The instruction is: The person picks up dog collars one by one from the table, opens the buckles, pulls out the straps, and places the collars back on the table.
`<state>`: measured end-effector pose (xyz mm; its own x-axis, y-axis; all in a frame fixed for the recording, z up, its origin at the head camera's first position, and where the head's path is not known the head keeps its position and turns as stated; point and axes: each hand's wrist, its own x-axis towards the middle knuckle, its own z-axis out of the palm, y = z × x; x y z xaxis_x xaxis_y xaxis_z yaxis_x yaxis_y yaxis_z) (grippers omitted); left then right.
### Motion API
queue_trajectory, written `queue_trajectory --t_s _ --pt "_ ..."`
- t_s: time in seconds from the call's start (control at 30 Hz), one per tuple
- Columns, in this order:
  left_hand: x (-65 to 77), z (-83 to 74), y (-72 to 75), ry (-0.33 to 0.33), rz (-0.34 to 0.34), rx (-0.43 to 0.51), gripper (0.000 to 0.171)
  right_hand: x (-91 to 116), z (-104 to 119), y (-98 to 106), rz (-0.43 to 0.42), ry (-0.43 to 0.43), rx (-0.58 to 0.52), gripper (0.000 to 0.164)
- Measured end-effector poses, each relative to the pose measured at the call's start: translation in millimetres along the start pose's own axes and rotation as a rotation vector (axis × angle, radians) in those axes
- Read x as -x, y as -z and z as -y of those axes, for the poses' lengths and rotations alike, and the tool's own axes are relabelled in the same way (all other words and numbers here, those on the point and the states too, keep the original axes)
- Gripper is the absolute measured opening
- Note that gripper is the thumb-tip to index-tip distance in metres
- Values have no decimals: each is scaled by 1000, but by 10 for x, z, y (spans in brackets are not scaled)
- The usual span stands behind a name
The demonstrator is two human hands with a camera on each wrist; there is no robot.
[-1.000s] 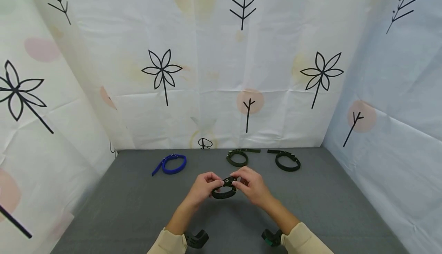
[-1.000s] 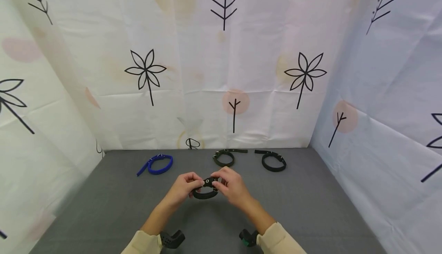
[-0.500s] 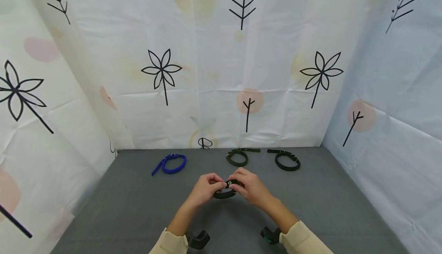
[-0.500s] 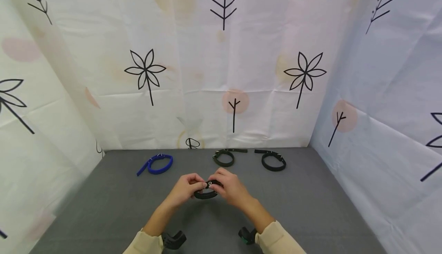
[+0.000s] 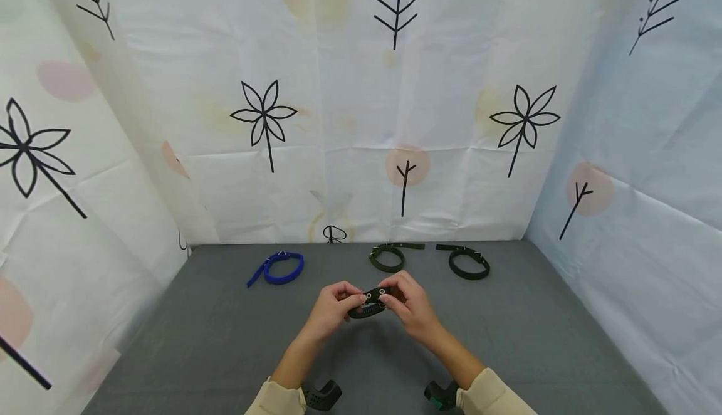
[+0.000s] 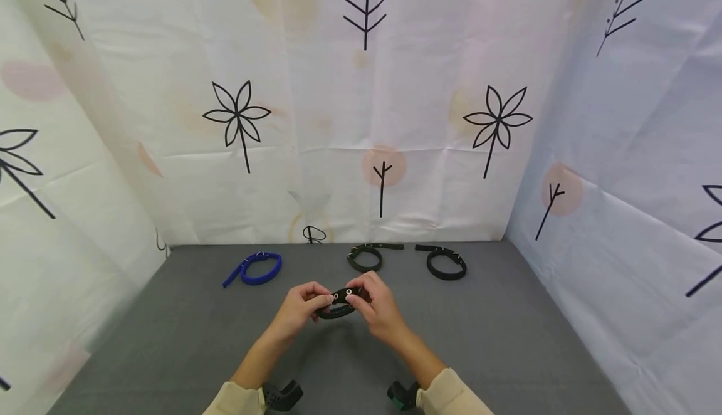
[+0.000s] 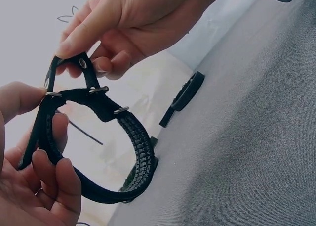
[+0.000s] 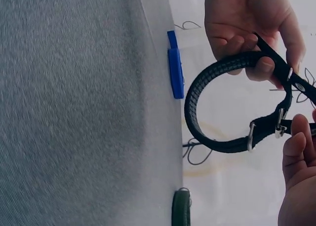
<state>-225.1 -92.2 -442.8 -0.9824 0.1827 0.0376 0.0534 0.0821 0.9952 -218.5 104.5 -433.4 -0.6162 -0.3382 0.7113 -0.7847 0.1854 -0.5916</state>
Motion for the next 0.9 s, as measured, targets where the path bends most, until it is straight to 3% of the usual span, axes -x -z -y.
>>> queue_trajectory --t_s 0.17,0.23,0.3,0.4,0.5,0.6,0.73,0.9 --pt "-16 49 6 7 -28 18 17 84 -183 -60 -45 -88 -138 17" --pt "-31 89 8 -4 -45 6 18 116 -258 -75 -54 -116 -143 16" --pt "-39 122 12 -20 -63 -31 17 122 -282 -73 -46 -117 -54 15" --pt "-33 146 20 -57 -91 -126 14 104 -267 -51 9 -72 182 17" --pt "-10 143 19 -85 -105 -256 12 65 -230 -29 94 27 430 22" --pt "4 125 1 -98 -103 -367 12 30 -190 -26 170 130 577 25" --pt "0 108 -25 -98 -97 -403 12 6 -170 -40 210 183 631 22" --pt "-16 103 -24 -102 -61 -312 12 8 -234 -33 184 207 535 18"
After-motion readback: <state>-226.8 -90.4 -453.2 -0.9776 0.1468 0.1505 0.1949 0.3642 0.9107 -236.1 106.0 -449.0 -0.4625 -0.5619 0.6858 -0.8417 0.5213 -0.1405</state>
